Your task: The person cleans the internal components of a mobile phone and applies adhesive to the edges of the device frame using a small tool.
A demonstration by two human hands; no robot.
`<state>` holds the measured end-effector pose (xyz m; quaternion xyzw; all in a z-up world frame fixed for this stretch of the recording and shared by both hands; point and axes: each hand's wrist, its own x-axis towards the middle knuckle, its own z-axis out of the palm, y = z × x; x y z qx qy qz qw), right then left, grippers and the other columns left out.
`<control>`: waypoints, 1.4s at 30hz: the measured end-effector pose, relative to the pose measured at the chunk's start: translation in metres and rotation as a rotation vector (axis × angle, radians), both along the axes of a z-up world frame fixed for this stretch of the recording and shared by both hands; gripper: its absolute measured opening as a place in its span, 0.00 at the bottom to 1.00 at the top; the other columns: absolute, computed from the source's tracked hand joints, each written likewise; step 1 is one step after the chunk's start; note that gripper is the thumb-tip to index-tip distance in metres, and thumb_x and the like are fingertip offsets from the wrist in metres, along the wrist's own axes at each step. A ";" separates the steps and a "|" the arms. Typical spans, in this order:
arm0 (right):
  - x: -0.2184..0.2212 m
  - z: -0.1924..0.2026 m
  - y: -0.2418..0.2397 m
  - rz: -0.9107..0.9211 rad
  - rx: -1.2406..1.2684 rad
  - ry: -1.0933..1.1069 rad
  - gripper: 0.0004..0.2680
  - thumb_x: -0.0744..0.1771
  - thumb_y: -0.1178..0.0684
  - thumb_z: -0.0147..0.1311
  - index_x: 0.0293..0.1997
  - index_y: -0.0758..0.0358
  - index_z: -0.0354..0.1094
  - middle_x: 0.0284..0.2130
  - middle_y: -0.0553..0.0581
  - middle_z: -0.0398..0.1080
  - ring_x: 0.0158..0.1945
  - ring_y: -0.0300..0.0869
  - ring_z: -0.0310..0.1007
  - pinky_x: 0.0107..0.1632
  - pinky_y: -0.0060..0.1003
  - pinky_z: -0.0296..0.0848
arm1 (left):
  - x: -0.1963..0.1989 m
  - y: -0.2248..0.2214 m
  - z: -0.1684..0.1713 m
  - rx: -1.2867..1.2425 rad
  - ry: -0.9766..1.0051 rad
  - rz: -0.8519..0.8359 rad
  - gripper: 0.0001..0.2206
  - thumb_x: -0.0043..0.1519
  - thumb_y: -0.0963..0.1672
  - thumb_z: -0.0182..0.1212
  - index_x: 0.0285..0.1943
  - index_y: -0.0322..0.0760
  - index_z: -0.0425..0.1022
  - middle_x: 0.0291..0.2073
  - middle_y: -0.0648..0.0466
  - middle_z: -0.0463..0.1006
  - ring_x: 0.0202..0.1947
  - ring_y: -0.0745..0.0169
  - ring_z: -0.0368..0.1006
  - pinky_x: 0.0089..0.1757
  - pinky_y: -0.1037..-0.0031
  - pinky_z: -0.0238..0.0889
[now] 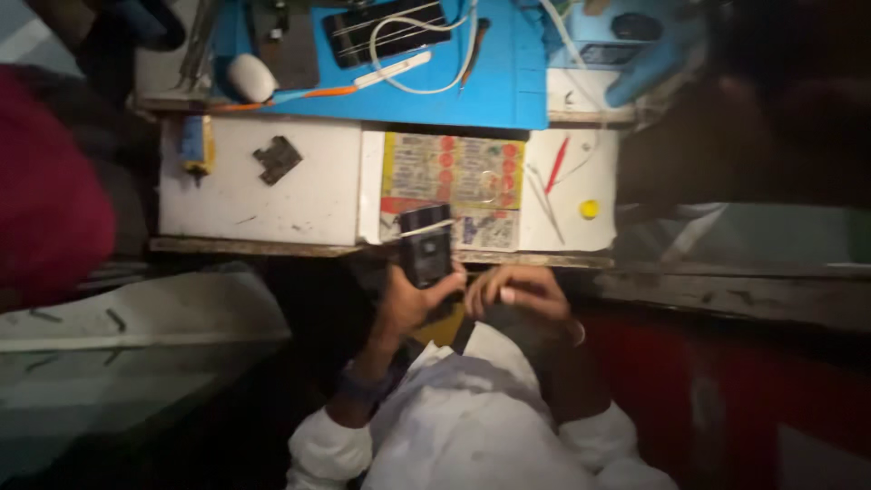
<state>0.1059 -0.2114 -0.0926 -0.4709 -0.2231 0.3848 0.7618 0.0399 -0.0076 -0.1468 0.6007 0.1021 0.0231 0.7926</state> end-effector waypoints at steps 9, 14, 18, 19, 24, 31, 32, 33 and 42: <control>0.021 0.047 0.000 -0.465 -0.508 -1.215 0.13 0.65 0.64 0.59 0.55 0.74 0.70 0.54 0.68 0.72 0.57 0.53 0.76 0.56 0.40 0.80 | 0.012 0.003 0.060 0.685 -0.214 -0.200 0.12 0.63 0.40 0.65 0.54 0.27 0.79 0.41 0.37 0.81 0.44 0.39 0.78 0.41 0.58 0.72; 0.032 0.057 0.008 -0.114 -0.469 -1.428 0.07 0.64 0.63 0.61 0.46 0.67 0.74 0.42 0.58 0.77 0.45 0.47 0.81 0.46 0.37 0.81 | 0.017 -0.003 0.062 1.185 -0.075 -0.502 0.15 0.52 0.39 0.67 0.47 0.30 0.74 0.38 0.40 0.78 0.42 0.39 0.78 0.40 0.56 0.73; 0.038 0.049 0.010 -0.089 -0.462 -1.492 0.06 0.63 0.61 0.63 0.43 0.66 0.75 0.38 0.58 0.78 0.39 0.48 0.82 0.39 0.37 0.79 | 0.015 -0.006 0.058 1.194 -0.036 -0.479 0.17 0.51 0.40 0.68 0.48 0.30 0.73 0.39 0.38 0.78 0.41 0.37 0.78 0.40 0.55 0.73; 0.037 0.046 0.009 -0.097 -0.452 -1.489 0.06 0.64 0.60 0.64 0.42 0.66 0.75 0.38 0.58 0.78 0.38 0.48 0.82 0.38 0.36 0.79 | 0.013 -0.007 0.056 1.209 0.002 -0.494 0.14 0.54 0.40 0.67 0.48 0.31 0.73 0.38 0.40 0.79 0.41 0.38 0.78 0.40 0.55 0.73; 0.053 0.018 -0.010 0.101 -0.580 -0.975 0.08 0.62 0.55 0.62 0.41 0.65 0.77 0.33 0.57 0.79 0.33 0.44 0.81 0.36 0.35 0.78 | 0.001 -0.002 0.050 0.983 0.005 -0.474 0.12 0.51 0.40 0.68 0.43 0.36 0.77 0.31 0.42 0.82 0.36 0.37 0.79 0.37 0.53 0.70; 0.054 -0.040 -0.059 0.563 -0.059 -0.157 0.16 0.72 0.43 0.43 0.34 0.64 0.72 0.30 0.52 0.76 0.34 0.42 0.75 0.42 0.36 0.74 | 0.009 0.035 0.051 -0.334 0.076 -0.231 0.11 0.59 0.41 0.68 0.45 0.28 0.75 0.33 0.45 0.82 0.31 0.55 0.81 0.36 0.62 0.77; 0.046 -0.045 -0.065 0.398 0.135 -0.055 0.14 0.72 0.45 0.44 0.36 0.64 0.73 0.34 0.53 0.76 0.39 0.43 0.75 0.47 0.37 0.74 | 0.010 0.041 0.052 -0.469 0.043 -0.215 0.10 0.60 0.40 0.68 0.46 0.27 0.74 0.34 0.46 0.81 0.32 0.55 0.81 0.37 0.61 0.77; 0.038 -0.051 -0.066 0.221 0.331 0.041 0.12 0.72 0.47 0.46 0.39 0.63 0.74 0.38 0.54 0.76 0.43 0.44 0.76 0.51 0.38 0.74 | 0.010 0.045 0.054 -0.594 0.008 -0.204 0.09 0.62 0.40 0.68 0.47 0.27 0.74 0.35 0.46 0.81 0.33 0.55 0.80 0.38 0.60 0.77; 0.043 -0.055 -0.016 -0.652 0.335 0.253 0.23 0.69 0.60 0.50 0.75 0.63 0.51 0.77 0.62 0.47 0.81 0.53 0.47 0.75 0.53 0.59 | -0.001 -0.003 0.075 -0.250 -0.053 -0.024 0.07 0.65 0.41 0.62 0.47 0.28 0.77 0.33 0.49 0.83 0.32 0.60 0.81 0.38 0.69 0.77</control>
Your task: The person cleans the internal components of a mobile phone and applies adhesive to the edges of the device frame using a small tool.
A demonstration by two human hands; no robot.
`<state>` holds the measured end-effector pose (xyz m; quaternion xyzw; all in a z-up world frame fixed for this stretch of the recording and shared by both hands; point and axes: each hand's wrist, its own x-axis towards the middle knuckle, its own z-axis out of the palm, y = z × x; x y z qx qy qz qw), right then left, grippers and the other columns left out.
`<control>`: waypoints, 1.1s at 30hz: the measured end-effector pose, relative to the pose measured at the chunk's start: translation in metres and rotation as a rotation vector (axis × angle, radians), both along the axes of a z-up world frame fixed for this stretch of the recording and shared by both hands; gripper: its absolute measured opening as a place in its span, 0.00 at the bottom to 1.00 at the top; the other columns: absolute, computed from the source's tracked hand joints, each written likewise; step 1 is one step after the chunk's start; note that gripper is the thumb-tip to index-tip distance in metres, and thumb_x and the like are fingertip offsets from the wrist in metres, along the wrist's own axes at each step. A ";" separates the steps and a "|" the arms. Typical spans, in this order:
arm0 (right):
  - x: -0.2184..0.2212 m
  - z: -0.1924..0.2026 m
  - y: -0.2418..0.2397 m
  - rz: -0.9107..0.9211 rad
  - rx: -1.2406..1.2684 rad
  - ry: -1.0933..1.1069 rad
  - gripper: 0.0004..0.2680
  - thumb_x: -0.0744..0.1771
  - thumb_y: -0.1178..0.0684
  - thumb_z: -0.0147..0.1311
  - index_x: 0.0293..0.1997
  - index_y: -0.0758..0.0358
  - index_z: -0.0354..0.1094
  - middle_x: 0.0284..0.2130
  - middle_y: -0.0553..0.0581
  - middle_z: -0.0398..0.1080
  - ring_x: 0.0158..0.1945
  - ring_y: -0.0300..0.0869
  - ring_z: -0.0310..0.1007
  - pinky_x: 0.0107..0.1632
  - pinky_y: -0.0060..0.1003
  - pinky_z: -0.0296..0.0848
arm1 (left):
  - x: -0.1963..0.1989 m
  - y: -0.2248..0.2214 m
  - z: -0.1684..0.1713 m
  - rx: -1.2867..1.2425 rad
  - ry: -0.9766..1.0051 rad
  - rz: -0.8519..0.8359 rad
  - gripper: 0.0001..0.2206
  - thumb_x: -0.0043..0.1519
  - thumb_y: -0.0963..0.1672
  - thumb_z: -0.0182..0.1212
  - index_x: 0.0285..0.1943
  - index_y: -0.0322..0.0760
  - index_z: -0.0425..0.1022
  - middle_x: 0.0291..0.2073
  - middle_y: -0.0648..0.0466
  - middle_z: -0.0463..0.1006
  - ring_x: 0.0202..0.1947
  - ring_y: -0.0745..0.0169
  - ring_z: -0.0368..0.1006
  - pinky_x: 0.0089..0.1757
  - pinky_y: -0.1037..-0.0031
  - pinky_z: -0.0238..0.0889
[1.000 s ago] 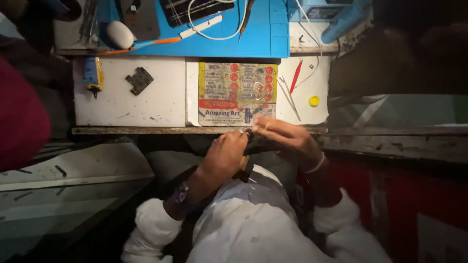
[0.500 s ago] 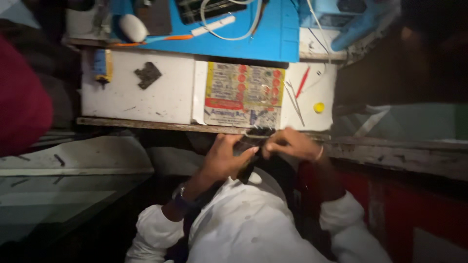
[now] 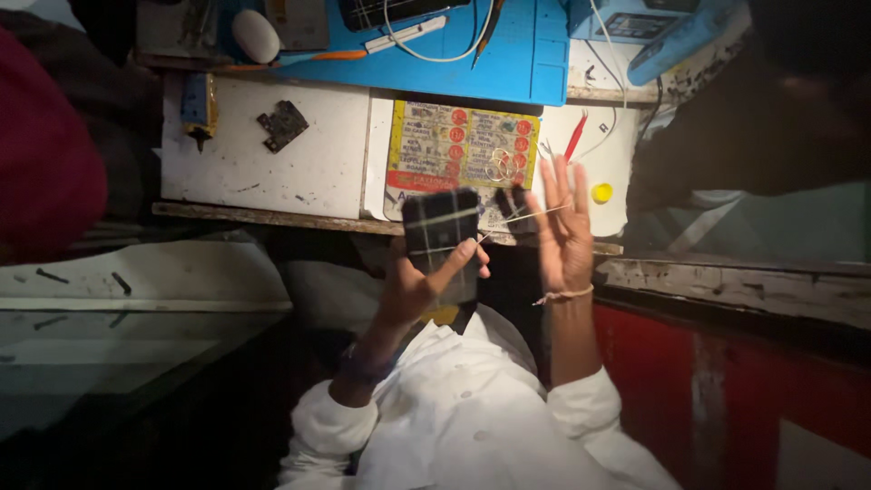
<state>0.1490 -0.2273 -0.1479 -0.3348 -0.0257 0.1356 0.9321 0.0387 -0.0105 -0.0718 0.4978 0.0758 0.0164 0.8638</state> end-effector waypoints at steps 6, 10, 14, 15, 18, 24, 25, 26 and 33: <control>-0.007 0.072 0.031 0.475 -0.549 -0.691 0.37 0.60 0.63 0.66 0.76 0.71 0.45 0.76 0.67 0.46 0.78 0.58 0.51 0.72 0.55 0.64 | -0.022 0.021 0.005 0.988 -0.219 0.043 0.06 0.60 0.40 0.67 0.41 0.29 0.81 0.31 0.43 0.82 0.32 0.45 0.81 0.31 0.65 0.72; -0.018 0.102 0.045 0.730 -1.042 -1.313 0.40 0.53 0.58 0.67 0.73 0.72 0.48 0.72 0.68 0.52 0.73 0.59 0.56 0.70 0.49 0.64 | -0.030 0.014 -0.008 1.582 -0.007 -0.243 0.03 0.55 0.42 0.66 0.32 0.36 0.79 0.26 0.44 0.80 0.31 0.42 0.80 0.35 0.55 0.72; -0.014 0.105 0.058 1.002 -1.049 -1.191 0.30 0.56 0.57 0.63 0.67 0.67 0.61 0.60 0.68 0.68 0.60 0.56 0.71 0.60 0.46 0.71 | -0.037 0.018 -0.006 1.490 -0.056 -0.375 0.06 0.54 0.45 0.69 0.32 0.38 0.80 0.26 0.44 0.80 0.30 0.43 0.79 0.35 0.56 0.72; -0.005 0.106 0.057 1.125 -1.055 -1.070 0.28 0.56 0.56 0.63 0.64 0.67 0.64 0.55 0.66 0.73 0.54 0.53 0.76 0.56 0.44 0.74 | -0.036 0.025 -0.002 1.351 0.016 -0.495 0.09 0.53 0.46 0.70 0.33 0.37 0.81 0.27 0.42 0.81 0.29 0.42 0.79 0.35 0.57 0.72; -0.009 0.103 0.045 1.130 -1.085 -1.008 0.15 0.60 0.53 0.62 0.49 0.64 0.75 0.39 0.62 0.79 0.40 0.51 0.79 0.46 0.43 0.76 | -0.036 0.047 0.010 0.835 0.195 -0.555 0.12 0.56 0.48 0.69 0.36 0.33 0.81 0.23 0.44 0.82 0.27 0.54 0.80 0.33 0.61 0.72; -0.026 0.060 -0.008 0.634 -0.999 -0.939 0.08 0.66 0.51 0.61 0.26 0.57 0.70 0.16 0.55 0.64 0.22 0.42 0.66 0.46 0.44 0.74 | -0.036 0.067 0.021 0.055 0.195 -0.302 0.12 0.58 0.44 0.70 0.44 0.32 0.77 0.32 0.48 0.83 0.31 0.57 0.82 0.37 0.64 0.78; -0.030 0.054 -0.020 0.448 -0.804 -0.832 0.08 0.67 0.53 0.60 0.27 0.55 0.69 0.16 0.52 0.62 0.21 0.39 0.65 0.51 0.45 0.76 | -0.032 0.066 0.020 -0.084 0.149 -0.286 0.11 0.60 0.43 0.69 0.45 0.31 0.76 0.33 0.47 0.82 0.32 0.56 0.82 0.37 0.63 0.77; -0.038 0.047 -0.026 0.421 -0.487 -0.615 0.08 0.69 0.52 0.58 0.30 0.57 0.70 0.17 0.52 0.63 0.23 0.38 0.66 0.49 0.42 0.76 | -0.028 0.065 0.018 -0.222 0.102 -0.268 0.10 0.61 0.42 0.68 0.47 0.31 0.76 0.33 0.47 0.82 0.33 0.55 0.81 0.37 0.62 0.77; -0.046 0.052 0.005 0.002 0.339 0.239 0.13 0.67 0.63 0.46 0.57 0.64 0.65 0.57 0.61 0.69 0.63 0.49 0.69 0.68 0.41 0.67 | -0.009 0.016 0.009 -0.379 0.098 -0.028 0.08 0.64 0.41 0.63 0.46 0.29 0.75 0.32 0.47 0.80 0.31 0.55 0.80 0.37 0.65 0.75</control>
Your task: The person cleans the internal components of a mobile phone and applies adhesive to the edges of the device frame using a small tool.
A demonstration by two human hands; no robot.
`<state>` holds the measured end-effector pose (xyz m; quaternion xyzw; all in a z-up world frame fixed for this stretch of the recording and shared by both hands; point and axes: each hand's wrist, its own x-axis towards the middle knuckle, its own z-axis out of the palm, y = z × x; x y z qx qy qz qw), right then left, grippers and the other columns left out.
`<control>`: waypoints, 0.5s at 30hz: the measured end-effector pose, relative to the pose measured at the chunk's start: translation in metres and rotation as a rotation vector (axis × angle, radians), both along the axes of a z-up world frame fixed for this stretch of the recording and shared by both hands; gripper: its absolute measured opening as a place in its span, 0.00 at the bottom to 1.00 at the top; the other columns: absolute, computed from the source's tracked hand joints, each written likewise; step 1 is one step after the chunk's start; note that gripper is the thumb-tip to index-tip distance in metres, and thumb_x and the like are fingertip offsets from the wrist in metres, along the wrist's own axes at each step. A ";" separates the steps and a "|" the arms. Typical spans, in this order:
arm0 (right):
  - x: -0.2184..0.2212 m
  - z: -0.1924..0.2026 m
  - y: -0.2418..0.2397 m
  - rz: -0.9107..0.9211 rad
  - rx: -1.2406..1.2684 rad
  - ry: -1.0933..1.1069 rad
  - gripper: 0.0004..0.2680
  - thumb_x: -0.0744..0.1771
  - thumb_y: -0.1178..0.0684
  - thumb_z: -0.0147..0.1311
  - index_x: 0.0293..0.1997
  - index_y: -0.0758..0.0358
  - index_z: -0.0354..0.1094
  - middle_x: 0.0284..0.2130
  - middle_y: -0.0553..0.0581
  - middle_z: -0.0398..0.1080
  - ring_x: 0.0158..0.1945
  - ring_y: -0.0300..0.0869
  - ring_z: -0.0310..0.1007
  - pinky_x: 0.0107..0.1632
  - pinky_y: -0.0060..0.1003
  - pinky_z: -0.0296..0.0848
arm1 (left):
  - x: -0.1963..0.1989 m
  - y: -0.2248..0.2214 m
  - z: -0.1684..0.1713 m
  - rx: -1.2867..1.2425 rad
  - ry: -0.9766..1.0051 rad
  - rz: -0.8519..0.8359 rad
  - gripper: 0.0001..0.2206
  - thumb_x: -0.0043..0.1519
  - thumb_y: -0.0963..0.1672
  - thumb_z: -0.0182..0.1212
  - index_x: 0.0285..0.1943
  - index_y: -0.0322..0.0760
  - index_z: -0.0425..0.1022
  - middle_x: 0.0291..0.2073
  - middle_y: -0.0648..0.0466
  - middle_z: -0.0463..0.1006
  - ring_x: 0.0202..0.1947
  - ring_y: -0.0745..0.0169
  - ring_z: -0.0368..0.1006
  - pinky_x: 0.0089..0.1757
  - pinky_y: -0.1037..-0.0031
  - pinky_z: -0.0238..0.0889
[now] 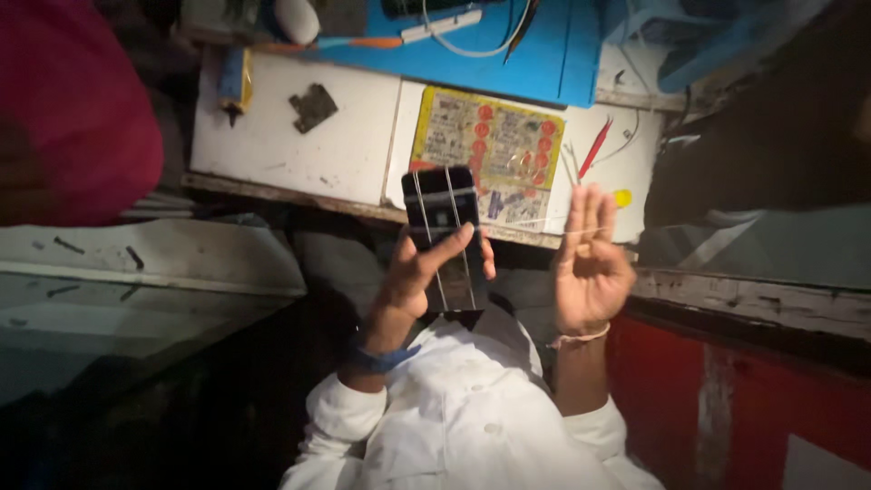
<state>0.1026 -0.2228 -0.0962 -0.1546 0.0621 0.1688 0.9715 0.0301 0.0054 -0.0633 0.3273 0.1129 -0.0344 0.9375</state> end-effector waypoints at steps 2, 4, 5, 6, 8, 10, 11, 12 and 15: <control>0.007 0.001 0.016 -0.045 -0.243 -0.015 0.21 0.65 0.65 0.47 0.68 0.62 0.59 0.69 0.65 0.60 0.72 0.54 0.62 0.72 0.45 0.63 | -0.008 -0.006 -0.004 0.205 -0.028 0.040 0.09 0.65 0.43 0.63 0.47 0.28 0.76 0.32 0.49 0.81 0.31 0.58 0.79 0.37 0.68 0.74; 0.012 -0.003 0.030 0.045 -0.476 -0.186 0.23 0.68 0.58 0.54 0.73 0.59 0.51 0.73 0.70 0.51 0.75 0.59 0.54 0.72 0.54 0.63 | -0.019 -0.011 -0.016 0.308 -0.061 0.041 0.10 0.66 0.44 0.63 0.47 0.27 0.78 0.33 0.49 0.82 0.32 0.58 0.79 0.37 0.69 0.74; 0.010 -0.004 0.035 0.101 -0.535 -0.361 0.24 0.67 0.57 0.59 0.72 0.65 0.53 0.72 0.70 0.52 0.74 0.60 0.55 0.70 0.56 0.66 | -0.021 -0.013 -0.024 0.309 -0.078 0.018 0.11 0.66 0.44 0.65 0.46 0.26 0.79 0.33 0.48 0.82 0.33 0.57 0.79 0.38 0.69 0.74; 0.008 -0.002 0.039 0.147 -0.597 -0.541 0.26 0.67 0.55 0.65 0.71 0.70 0.55 0.71 0.70 0.54 0.74 0.62 0.57 0.68 0.58 0.69 | -0.025 -0.014 -0.032 0.919 -0.134 0.188 0.11 0.60 0.45 0.71 0.38 0.31 0.79 0.29 0.46 0.81 0.30 0.51 0.77 0.36 0.66 0.70; 0.010 0.008 0.041 0.301 -0.765 -0.857 0.34 0.63 0.46 0.69 0.75 0.70 0.54 0.71 0.67 0.58 0.74 0.56 0.61 0.72 0.51 0.67 | -0.035 -0.009 -0.045 1.414 -0.308 0.413 0.13 0.57 0.47 0.75 0.37 0.34 0.77 0.29 0.44 0.81 0.30 0.44 0.78 0.36 0.64 0.69; 0.012 0.023 0.040 0.501 -1.018 -1.167 0.32 0.62 0.44 0.69 0.70 0.72 0.58 0.66 0.67 0.66 0.67 0.54 0.70 0.67 0.44 0.72 | -0.048 0.007 -0.052 1.362 -0.215 0.072 0.13 0.57 0.48 0.72 0.41 0.34 0.79 0.32 0.42 0.82 0.36 0.41 0.79 0.35 0.61 0.72; 0.011 0.028 0.043 0.487 -1.006 -1.305 0.29 0.63 0.46 0.69 0.68 0.70 0.62 0.66 0.66 0.67 0.68 0.54 0.71 0.69 0.43 0.72 | -0.056 0.018 -0.053 1.394 0.011 -0.297 0.12 0.55 0.48 0.71 0.39 0.36 0.82 0.31 0.41 0.81 0.38 0.38 0.78 0.34 0.56 0.72; 0.006 0.031 0.045 0.477 -0.991 -1.434 0.26 0.64 0.48 0.68 0.67 0.69 0.66 0.66 0.65 0.69 0.69 0.54 0.73 0.71 0.43 0.71 | -0.056 0.018 -0.058 1.541 0.001 -0.296 0.13 0.53 0.49 0.71 0.37 0.36 0.81 0.30 0.40 0.80 0.37 0.38 0.77 0.36 0.54 0.71; -0.001 0.034 0.048 0.656 -0.990 -1.491 0.22 0.65 0.50 0.68 0.66 0.64 0.68 0.68 0.68 0.65 0.64 0.51 0.76 0.61 0.39 0.79 | -0.066 0.001 -0.067 1.847 -0.017 -0.364 0.15 0.51 0.50 0.71 0.36 0.36 0.78 0.33 0.40 0.79 0.38 0.37 0.76 0.42 0.50 0.69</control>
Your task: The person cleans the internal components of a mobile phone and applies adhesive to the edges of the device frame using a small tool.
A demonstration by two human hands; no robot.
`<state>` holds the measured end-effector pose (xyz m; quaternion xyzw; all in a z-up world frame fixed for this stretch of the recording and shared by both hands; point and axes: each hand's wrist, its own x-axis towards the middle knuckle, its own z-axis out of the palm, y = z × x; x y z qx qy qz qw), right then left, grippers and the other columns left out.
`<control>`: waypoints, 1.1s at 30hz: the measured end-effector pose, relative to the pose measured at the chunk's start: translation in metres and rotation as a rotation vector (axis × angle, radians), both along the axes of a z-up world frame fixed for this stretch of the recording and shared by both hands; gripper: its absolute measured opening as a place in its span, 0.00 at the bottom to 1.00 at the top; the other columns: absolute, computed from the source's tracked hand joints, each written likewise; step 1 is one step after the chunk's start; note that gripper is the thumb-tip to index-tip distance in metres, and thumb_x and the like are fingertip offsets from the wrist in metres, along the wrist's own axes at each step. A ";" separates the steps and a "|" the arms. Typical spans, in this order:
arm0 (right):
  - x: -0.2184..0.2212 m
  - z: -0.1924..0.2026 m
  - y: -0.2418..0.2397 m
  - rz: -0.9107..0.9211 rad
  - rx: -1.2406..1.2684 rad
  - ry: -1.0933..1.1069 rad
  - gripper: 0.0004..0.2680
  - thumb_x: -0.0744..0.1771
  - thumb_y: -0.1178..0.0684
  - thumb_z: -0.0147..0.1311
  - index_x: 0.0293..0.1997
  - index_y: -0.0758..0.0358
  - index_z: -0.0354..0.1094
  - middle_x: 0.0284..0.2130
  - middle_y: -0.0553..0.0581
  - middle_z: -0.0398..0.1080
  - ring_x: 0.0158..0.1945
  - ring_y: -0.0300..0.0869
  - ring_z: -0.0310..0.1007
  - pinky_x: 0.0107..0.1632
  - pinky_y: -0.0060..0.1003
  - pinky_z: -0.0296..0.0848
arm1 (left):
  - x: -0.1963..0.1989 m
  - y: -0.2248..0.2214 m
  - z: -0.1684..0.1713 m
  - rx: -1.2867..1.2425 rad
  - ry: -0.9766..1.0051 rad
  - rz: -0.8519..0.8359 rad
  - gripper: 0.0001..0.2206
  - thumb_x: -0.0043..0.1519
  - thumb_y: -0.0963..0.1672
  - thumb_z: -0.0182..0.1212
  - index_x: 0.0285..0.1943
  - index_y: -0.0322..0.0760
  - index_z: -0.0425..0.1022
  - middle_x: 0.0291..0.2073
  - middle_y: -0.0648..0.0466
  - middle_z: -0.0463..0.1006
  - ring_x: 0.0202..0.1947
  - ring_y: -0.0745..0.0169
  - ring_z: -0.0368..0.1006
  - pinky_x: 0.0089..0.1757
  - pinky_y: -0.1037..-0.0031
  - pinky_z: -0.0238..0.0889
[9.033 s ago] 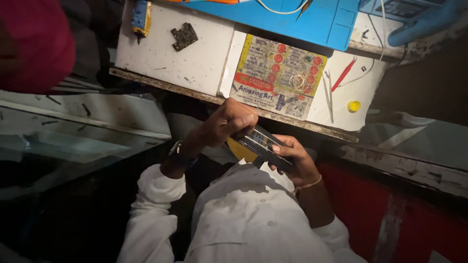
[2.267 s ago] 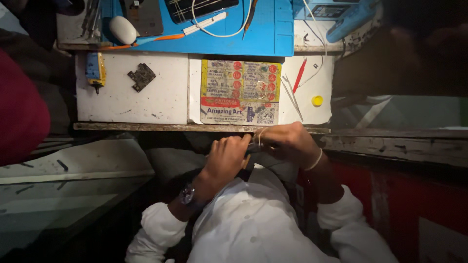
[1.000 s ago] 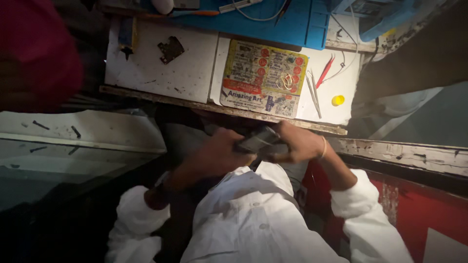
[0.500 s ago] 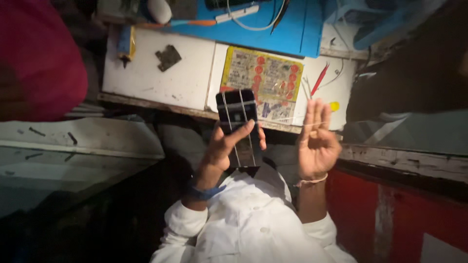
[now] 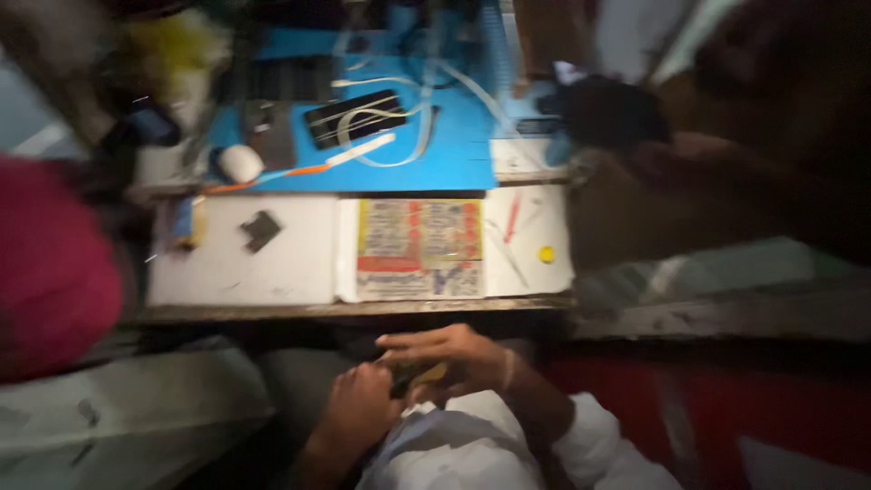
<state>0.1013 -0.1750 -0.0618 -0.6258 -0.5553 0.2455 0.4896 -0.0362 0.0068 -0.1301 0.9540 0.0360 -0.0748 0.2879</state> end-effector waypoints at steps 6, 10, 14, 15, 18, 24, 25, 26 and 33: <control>0.000 -0.020 -0.001 0.086 -0.363 0.353 0.22 0.62 0.59 0.59 0.66 0.65 0.69 0.40 0.62 0.81 0.38 0.45 0.83 0.45 0.35 0.81 | 0.020 0.006 0.012 -0.051 0.460 -0.130 0.16 0.54 0.50 0.70 0.46 0.42 0.80 0.40 0.44 0.82 0.47 0.43 0.78 0.50 0.57 0.70; 0.014 -0.030 -0.009 0.296 -0.301 0.466 0.22 0.64 0.47 0.66 0.62 0.65 0.67 0.38 0.58 0.79 0.37 0.43 0.81 0.42 0.35 0.80 | 0.010 0.027 -0.005 -0.448 0.432 -0.119 0.19 0.49 0.51 0.74 0.47 0.40 0.85 0.32 0.46 0.87 0.40 0.53 0.83 0.45 0.66 0.75; 0.001 -0.010 -0.013 0.221 -0.129 0.161 0.13 0.68 0.42 0.61 0.49 0.61 0.76 0.39 0.57 0.80 0.41 0.46 0.80 0.45 0.37 0.77 | -0.008 0.033 -0.026 -0.788 0.445 0.132 0.19 0.45 0.48 0.79 0.42 0.33 0.86 0.36 0.48 0.86 0.41 0.59 0.86 0.46 0.69 0.75; -0.005 -0.005 -0.012 0.239 -0.045 0.107 0.12 0.71 0.42 0.59 0.47 0.59 0.79 0.41 0.57 0.80 0.43 0.48 0.79 0.47 0.37 0.77 | -0.014 0.033 -0.024 -0.826 0.476 0.233 0.21 0.45 0.47 0.80 0.44 0.33 0.81 0.37 0.47 0.86 0.42 0.59 0.85 0.46 0.67 0.75; -0.013 0.010 -0.013 0.135 -0.335 0.048 0.12 0.67 0.42 0.62 0.37 0.62 0.77 0.32 0.58 0.78 0.34 0.49 0.79 0.37 0.39 0.75 | -0.013 0.035 0.004 -0.975 0.479 0.346 0.23 0.45 0.45 0.80 0.46 0.33 0.76 0.38 0.47 0.87 0.41 0.59 0.82 0.46 0.67 0.74; -0.018 0.001 -0.024 -0.085 -0.040 0.040 0.12 0.68 0.49 0.59 0.27 0.65 0.69 0.20 0.61 0.65 0.24 0.52 0.66 0.29 0.43 0.63 | 0.000 0.035 0.083 -1.567 0.403 0.286 0.12 0.58 0.43 0.69 0.44 0.26 0.77 0.32 0.46 0.83 0.32 0.57 0.80 0.37 0.68 0.75; -0.018 0.001 -0.028 -0.130 0.063 0.143 0.13 0.68 0.50 0.58 0.25 0.66 0.65 0.19 0.59 0.61 0.23 0.50 0.62 0.30 0.44 0.60 | 0.003 0.034 0.096 -1.634 0.407 0.313 0.11 0.59 0.42 0.67 0.45 0.26 0.77 0.33 0.47 0.83 0.33 0.58 0.80 0.37 0.68 0.75; -0.021 0.001 -0.030 -0.173 0.163 0.248 0.14 0.68 0.50 0.57 0.24 0.66 0.62 0.18 0.58 0.57 0.23 0.48 0.57 0.32 0.44 0.58 | 0.006 0.033 0.108 -1.702 0.411 0.339 0.10 0.60 0.41 0.66 0.45 0.25 0.77 0.33 0.47 0.82 0.33 0.58 0.80 0.38 0.68 0.74; -0.044 -0.001 -0.027 -0.282 0.843 1.139 0.13 0.71 0.51 0.52 0.25 0.59 0.59 0.21 0.54 0.65 0.33 0.43 0.63 0.43 0.39 0.61 | 0.018 0.020 0.131 -1.901 0.219 0.369 0.09 0.64 0.41 0.63 0.46 0.24 0.76 0.33 0.46 0.81 0.34 0.58 0.79 0.38 0.68 0.73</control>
